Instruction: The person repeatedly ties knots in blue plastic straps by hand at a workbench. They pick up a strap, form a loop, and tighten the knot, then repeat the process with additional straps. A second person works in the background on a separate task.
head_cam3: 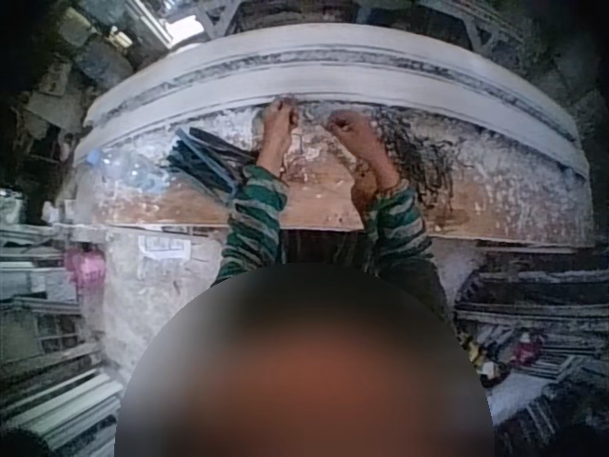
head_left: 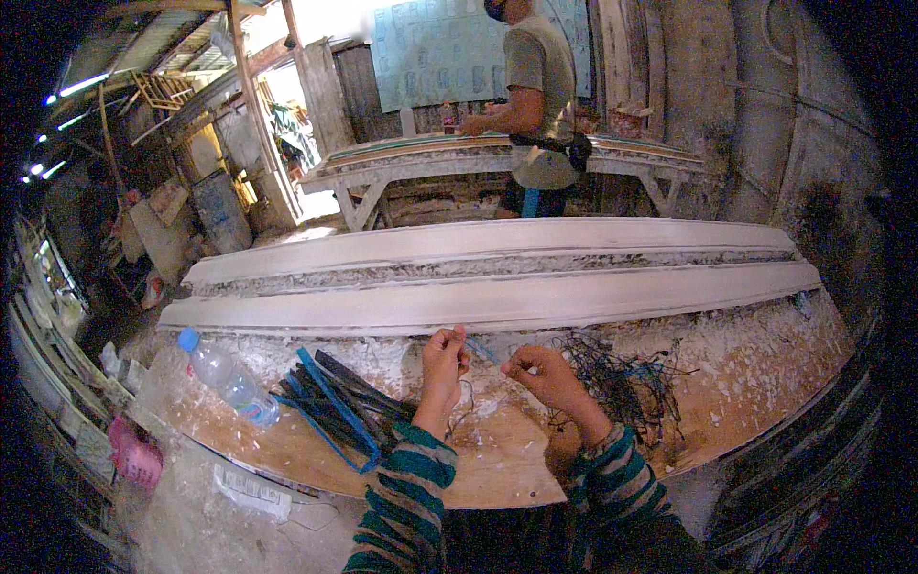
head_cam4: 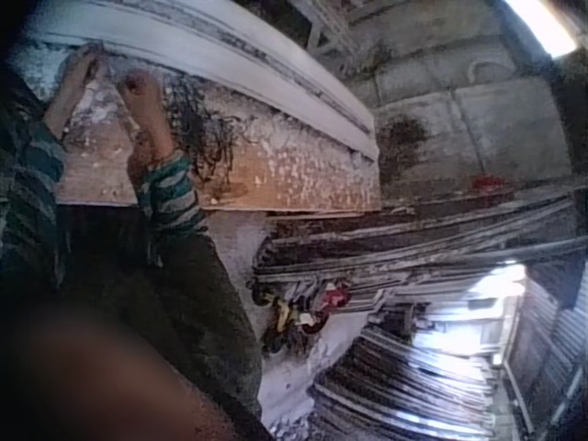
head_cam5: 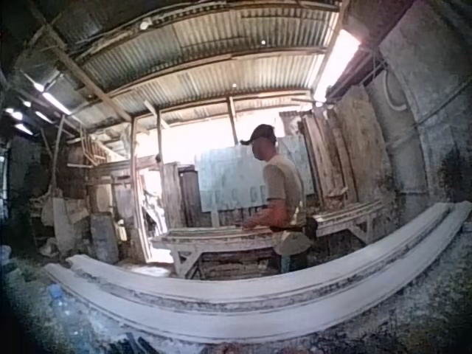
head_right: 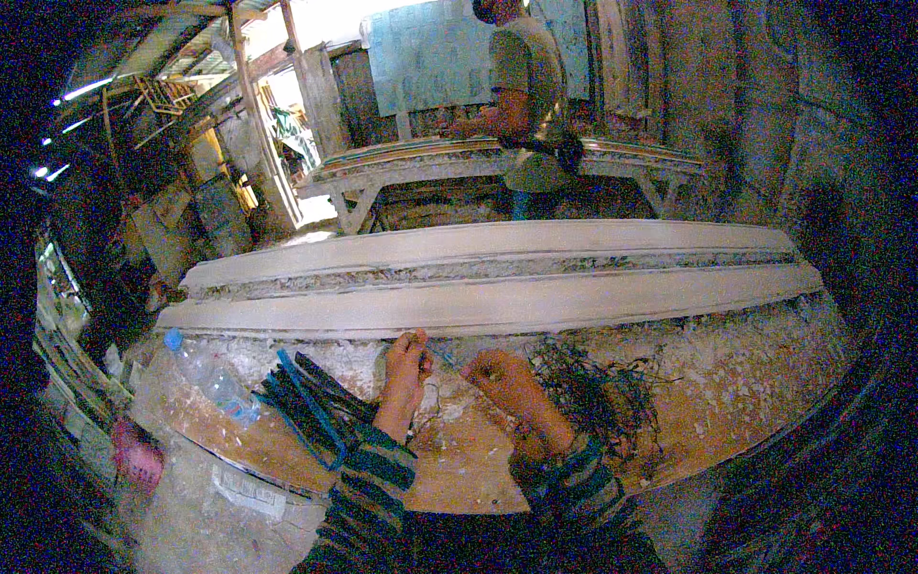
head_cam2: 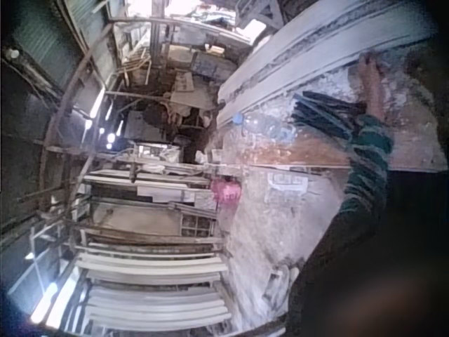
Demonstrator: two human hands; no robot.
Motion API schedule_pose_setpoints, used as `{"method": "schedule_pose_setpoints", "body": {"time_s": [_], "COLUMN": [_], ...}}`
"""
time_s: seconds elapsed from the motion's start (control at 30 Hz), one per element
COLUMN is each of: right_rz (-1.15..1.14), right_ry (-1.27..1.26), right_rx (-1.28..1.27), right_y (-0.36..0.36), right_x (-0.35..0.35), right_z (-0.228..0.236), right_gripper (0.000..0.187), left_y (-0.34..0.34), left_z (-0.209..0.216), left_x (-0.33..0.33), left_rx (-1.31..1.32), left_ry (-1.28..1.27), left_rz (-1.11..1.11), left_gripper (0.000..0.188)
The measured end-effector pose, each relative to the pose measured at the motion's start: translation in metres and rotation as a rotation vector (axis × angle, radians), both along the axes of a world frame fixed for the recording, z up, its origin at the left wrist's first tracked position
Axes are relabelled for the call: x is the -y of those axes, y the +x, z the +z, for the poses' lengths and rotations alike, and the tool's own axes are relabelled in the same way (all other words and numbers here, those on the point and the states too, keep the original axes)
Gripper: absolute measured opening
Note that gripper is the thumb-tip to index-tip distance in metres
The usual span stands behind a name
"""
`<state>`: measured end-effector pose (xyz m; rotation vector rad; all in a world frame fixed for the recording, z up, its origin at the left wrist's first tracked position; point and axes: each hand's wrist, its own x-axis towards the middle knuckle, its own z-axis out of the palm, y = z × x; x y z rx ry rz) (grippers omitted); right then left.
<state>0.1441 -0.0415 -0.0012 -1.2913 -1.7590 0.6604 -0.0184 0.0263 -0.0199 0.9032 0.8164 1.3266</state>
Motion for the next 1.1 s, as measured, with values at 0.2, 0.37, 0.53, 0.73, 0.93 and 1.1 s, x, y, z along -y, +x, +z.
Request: {"method": "schedule_pose_setpoints", "body": {"time_s": [0.2, 0.37, 0.53, 0.73, 0.93, 1.1], "right_rz": [0.05, 0.121, 0.242, 0.184, 0.138, 0.159], "right_ry": [-0.093, -0.035, -0.217, -0.153, -0.194, -0.219], "right_rx": [0.001, -0.137, -0.294, -0.491, -0.542, -0.512], "right_y": [-0.016, -0.023, -0.018, -0.004, -0.001, -0.002], "right_x": [0.006, 0.009, 0.007, -0.001, -0.006, -0.004], "right_z": [-0.006, -0.009, -0.011, -0.012, -0.015, -0.014], "right_gripper": [0.023, 0.022, 0.022, 0.02, 0.019, 0.02], "left_y": [0.0, 0.002, -0.004, -0.008, -0.002, -0.003], "left_z": [0.0, -0.002, 0.003, 0.021, 0.026, 0.02], "left_x": [0.0, 0.0, 0.003, 0.009, 0.015, 0.012], "left_rx": [0.016, -0.04, 0.052, 0.249, 0.193, 0.131], "left_ry": [0.019, 0.038, 0.043, -0.039, -0.034, -0.027], "left_rz": [0.089, 0.201, 0.083, -0.167, -0.287, -0.123], "left_gripper": [0.027, 0.028, 0.025, 0.029, 0.035, 0.02]}}
